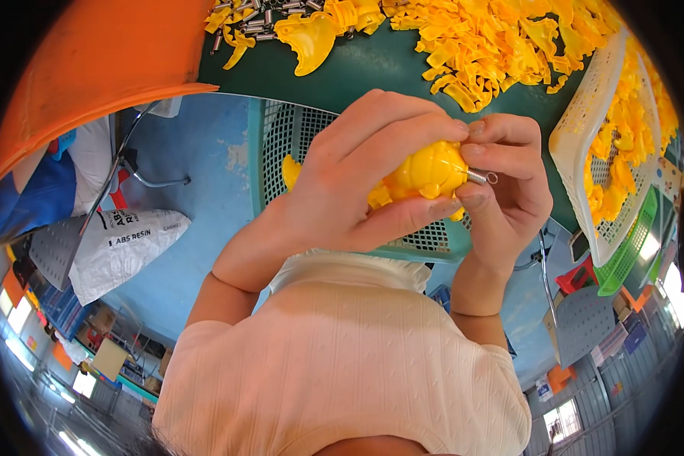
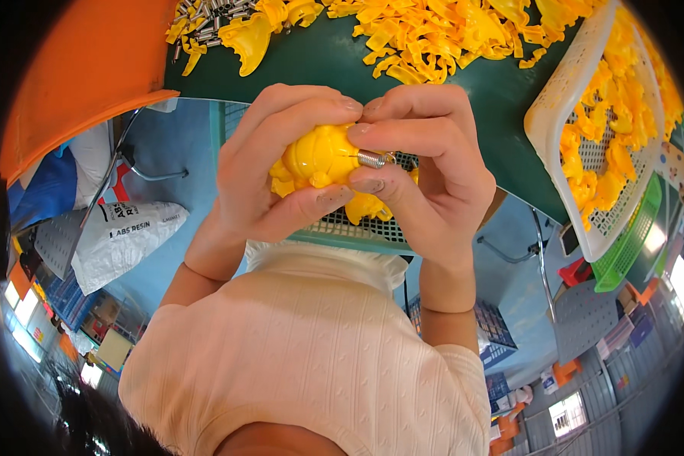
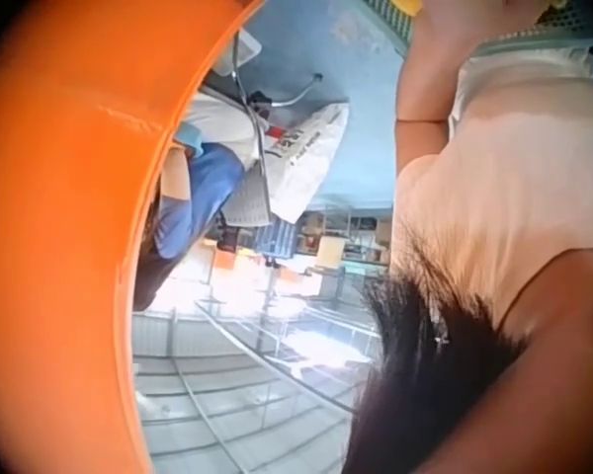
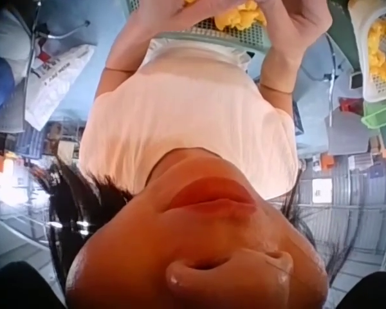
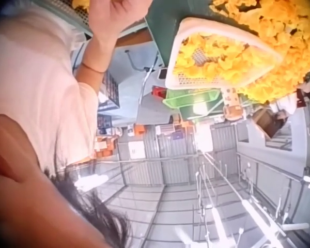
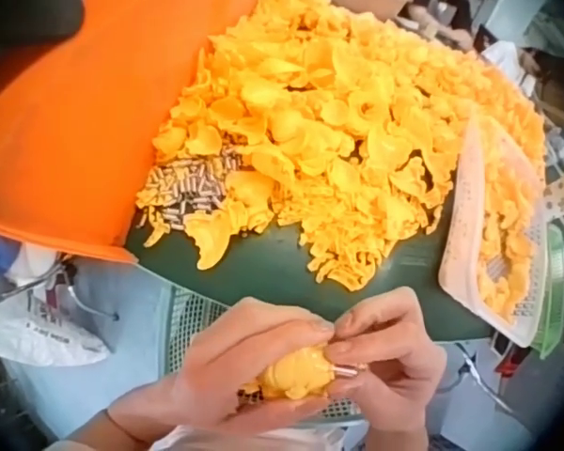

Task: Assembling plastic toy components manually at a factory workbench.

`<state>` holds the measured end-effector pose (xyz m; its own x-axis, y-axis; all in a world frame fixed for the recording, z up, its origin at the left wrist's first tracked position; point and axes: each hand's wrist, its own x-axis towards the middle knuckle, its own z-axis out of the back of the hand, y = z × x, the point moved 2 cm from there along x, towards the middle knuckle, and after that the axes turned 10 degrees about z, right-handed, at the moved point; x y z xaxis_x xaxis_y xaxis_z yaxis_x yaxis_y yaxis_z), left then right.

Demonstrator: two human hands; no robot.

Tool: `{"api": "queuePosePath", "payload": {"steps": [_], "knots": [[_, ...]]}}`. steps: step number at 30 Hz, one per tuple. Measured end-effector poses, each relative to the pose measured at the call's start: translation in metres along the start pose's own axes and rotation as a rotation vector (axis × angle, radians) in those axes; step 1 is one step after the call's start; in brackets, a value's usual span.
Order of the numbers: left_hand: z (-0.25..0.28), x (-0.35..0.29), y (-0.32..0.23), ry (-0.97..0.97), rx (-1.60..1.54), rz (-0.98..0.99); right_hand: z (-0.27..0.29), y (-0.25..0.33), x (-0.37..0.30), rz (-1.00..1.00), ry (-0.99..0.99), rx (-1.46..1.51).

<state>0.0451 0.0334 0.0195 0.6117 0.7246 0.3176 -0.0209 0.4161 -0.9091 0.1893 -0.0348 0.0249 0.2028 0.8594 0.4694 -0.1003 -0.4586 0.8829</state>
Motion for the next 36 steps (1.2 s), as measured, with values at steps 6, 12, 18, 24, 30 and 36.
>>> {"api": "queuePosePath", "payload": {"steps": [6,12,18,24,30,36], "knots": [[0.003,0.002,0.001,0.063,-0.047,0.092,-0.009,-0.003,-0.005,-0.056,-0.046,0.017],[-0.004,-0.008,0.004,-0.042,-0.400,0.293,-0.006,-0.016,-0.007,-0.051,-0.125,0.247],[0.005,-0.011,0.006,-0.060,-0.379,0.347,-0.007,-0.017,-0.008,-0.064,-0.096,0.303],[0.012,-0.009,0.002,0.060,-0.172,0.231,0.000,-0.017,-0.012,-0.083,-0.055,0.214],[0.009,-0.011,0.005,0.065,-0.310,0.321,-0.003,-0.017,-0.012,-0.037,-0.048,0.129],[0.006,-0.010,0.007,0.065,-0.446,0.313,-0.005,-0.016,-0.011,-0.024,-0.076,0.189]]}}
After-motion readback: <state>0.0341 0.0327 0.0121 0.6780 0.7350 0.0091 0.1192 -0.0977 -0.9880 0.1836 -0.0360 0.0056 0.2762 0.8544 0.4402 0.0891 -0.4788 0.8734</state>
